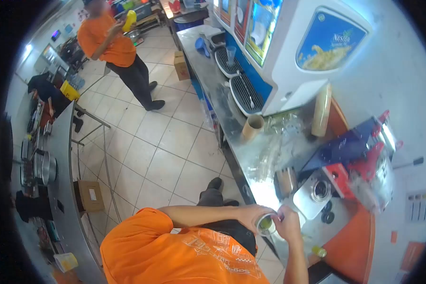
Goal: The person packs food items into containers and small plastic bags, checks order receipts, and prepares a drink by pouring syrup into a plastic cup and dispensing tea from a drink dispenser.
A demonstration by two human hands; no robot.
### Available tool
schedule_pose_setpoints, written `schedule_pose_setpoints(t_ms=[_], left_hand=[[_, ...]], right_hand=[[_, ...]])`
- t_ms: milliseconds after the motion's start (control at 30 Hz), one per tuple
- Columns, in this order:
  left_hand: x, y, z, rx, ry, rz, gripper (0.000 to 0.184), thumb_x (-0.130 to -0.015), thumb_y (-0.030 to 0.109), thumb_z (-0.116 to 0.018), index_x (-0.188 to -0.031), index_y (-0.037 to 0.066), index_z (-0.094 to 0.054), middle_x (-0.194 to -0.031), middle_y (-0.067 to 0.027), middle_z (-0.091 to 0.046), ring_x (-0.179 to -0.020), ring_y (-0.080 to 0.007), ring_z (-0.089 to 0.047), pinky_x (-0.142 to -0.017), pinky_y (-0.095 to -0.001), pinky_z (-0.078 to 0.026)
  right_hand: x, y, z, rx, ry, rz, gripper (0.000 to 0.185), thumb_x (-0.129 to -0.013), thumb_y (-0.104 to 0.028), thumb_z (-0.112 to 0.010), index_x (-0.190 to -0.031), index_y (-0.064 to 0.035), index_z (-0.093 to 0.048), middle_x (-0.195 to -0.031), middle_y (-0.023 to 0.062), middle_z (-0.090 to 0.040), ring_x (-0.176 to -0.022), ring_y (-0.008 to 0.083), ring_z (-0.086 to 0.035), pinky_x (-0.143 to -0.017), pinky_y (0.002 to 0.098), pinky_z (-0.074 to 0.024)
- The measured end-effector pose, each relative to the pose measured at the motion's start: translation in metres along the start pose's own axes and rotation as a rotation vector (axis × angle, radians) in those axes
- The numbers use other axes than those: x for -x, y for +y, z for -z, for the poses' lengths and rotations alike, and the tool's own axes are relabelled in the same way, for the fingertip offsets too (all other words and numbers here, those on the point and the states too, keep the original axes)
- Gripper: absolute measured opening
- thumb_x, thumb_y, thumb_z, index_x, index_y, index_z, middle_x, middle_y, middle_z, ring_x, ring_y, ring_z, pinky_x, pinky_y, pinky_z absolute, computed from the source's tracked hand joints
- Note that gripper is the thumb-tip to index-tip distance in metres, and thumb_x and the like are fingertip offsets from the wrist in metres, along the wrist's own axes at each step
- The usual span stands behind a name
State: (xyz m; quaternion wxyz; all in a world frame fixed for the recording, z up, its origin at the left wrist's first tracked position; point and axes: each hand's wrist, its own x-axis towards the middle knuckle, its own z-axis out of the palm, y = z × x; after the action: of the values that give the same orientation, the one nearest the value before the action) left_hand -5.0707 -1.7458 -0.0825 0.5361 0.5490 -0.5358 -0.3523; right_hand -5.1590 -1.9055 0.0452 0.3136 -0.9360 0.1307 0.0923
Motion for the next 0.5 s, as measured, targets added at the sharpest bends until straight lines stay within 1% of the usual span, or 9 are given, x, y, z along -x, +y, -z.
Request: schedule_pose_setpoints(t_ms=[67, 100, 167, 233, 333, 367, 400, 433, 500], left_hand=[[-0.007, 0.001, 0.014, -0.013, -0.001, -0.017, 0.092, -0.053, 0.031, -0.090, -0.131, 0.004, -0.049, -0.125, -0.0174, -0.057, -0.117, -0.0343, -0.056, -0.096, -0.0417, -0.046], [-0.008, 0.002, 0.018, -0.001, 0.008, -0.020, 0.092, -0.053, 0.031, -0.090, -0.131, 0.004, -0.049, -0.125, -0.0174, -0.057, -0.117, -0.0343, -0.056, -0.096, -0.0417, -0.046], [-0.006, 0.004, 0.034, -0.009, 0.020, 0.072, 0.088, -0.055, 0.030, -0.089, -0.129, 0.004, -0.050, -0.123, -0.0165, -0.058, -0.115, -0.0339, -0.057, -0.094, -0.0416, -0.047], [0.000, -0.003, 0.049, -0.058, 0.060, 0.074, 0.087, -0.055, 0.029, -0.089, -0.129, 0.005, -0.050, -0.123, -0.0162, -0.058, -0.114, -0.0331, -0.057, -0.094, -0.0412, -0.047], [0.019, -0.018, 0.075, -0.077, 0.152, 0.057, 0.084, -0.056, 0.026, -0.087, -0.128, 0.004, -0.050, -0.120, -0.0160, -0.058, -0.112, -0.0332, -0.057, -0.095, -0.0409, -0.047], [0.022, -0.019, 0.098, -0.090, 0.160, 0.053, 0.084, -0.056, 0.026, -0.087, -0.128, 0.004, -0.050, -0.120, -0.0160, -0.058, -0.112, -0.0332, -0.057, -0.095, -0.0409, -0.047], [0.030, -0.013, 0.110, -0.110, 0.203, 0.035, 0.079, -0.056, 0.025, -0.086, -0.124, 0.004, -0.051, -0.116, -0.0157, -0.058, -0.109, -0.0334, -0.058, -0.091, -0.0408, -0.047], [0.034, -0.012, 0.126, -0.136, 0.250, 0.017, 0.074, -0.056, 0.023, -0.085, -0.121, 0.005, -0.052, -0.113, -0.0154, -0.058, -0.106, -0.0336, -0.058, -0.087, -0.0407, -0.048], [0.047, -0.024, 0.157, -0.142, 0.268, -0.032, 0.075, -0.056, 0.024, -0.086, -0.121, 0.005, -0.053, -0.113, -0.0156, -0.058, -0.106, -0.0339, -0.058, -0.087, -0.0408, -0.048]], right_hand=[[-0.015, 0.003, -0.002, 0.000, 0.017, -0.012, 0.026, -0.074, -0.013, -0.078, -0.072, -0.0015, -0.055, -0.067, 0.0175, -0.057, -0.060, 0.0357, -0.057, -0.057, 0.0420, -0.0444], [-0.020, 0.005, -0.004, 0.010, 0.012, -0.070, 0.027, -0.073, -0.014, -0.079, -0.072, -0.0019, -0.054, -0.067, 0.0170, -0.057, -0.060, 0.0354, -0.057, -0.057, 0.0420, -0.0442], [-0.035, -0.001, -0.008, 0.004, 0.022, -0.123, 0.031, -0.072, -0.017, -0.081, -0.073, -0.0030, -0.054, -0.067, 0.0158, -0.058, -0.062, 0.0352, -0.057, -0.058, 0.0428, -0.0438], [-0.057, -0.003, -0.018, 0.060, 0.070, -0.020, 0.031, -0.071, -0.014, -0.082, -0.071, -0.0022, -0.054, -0.058, 0.0102, -0.053, -0.052, 0.0226, -0.051, -0.052, 0.0364, -0.0411], [-0.090, -0.033, -0.019, 0.051, 0.015, 0.039, 0.034, -0.070, -0.017, -0.083, -0.071, -0.0023, -0.053, -0.058, 0.0106, -0.053, -0.053, 0.0239, -0.051, -0.053, 0.0372, -0.0408], [-0.112, -0.044, -0.020, 0.047, -0.012, 0.073, 0.035, -0.070, -0.018, -0.084, -0.071, -0.0023, -0.053, -0.058, 0.0108, -0.053, -0.053, 0.0245, -0.050, -0.053, 0.0377, -0.0407], [-0.125, -0.058, -0.020, 0.050, -0.104, -0.011, 0.034, -0.070, -0.020, -0.083, -0.073, -0.0027, -0.055, -0.070, 0.0138, -0.060, -0.066, 0.0347, -0.058, -0.061, 0.0432, -0.0447], [-0.139, -0.071, -0.019, 0.053, -0.106, 0.002, 0.034, -0.070, -0.020, -0.083, -0.073, -0.0027, -0.055, -0.070, 0.0138, -0.060, -0.066, 0.0347, -0.058, -0.061, 0.0432, -0.0447], [-0.168, -0.100, -0.023, 0.073, -0.130, 0.038, 0.032, -0.070, -0.020, -0.083, -0.073, -0.0030, -0.056, -0.073, 0.0138, -0.062, -0.068, 0.0345, -0.060, -0.062, 0.0430, -0.0455]])
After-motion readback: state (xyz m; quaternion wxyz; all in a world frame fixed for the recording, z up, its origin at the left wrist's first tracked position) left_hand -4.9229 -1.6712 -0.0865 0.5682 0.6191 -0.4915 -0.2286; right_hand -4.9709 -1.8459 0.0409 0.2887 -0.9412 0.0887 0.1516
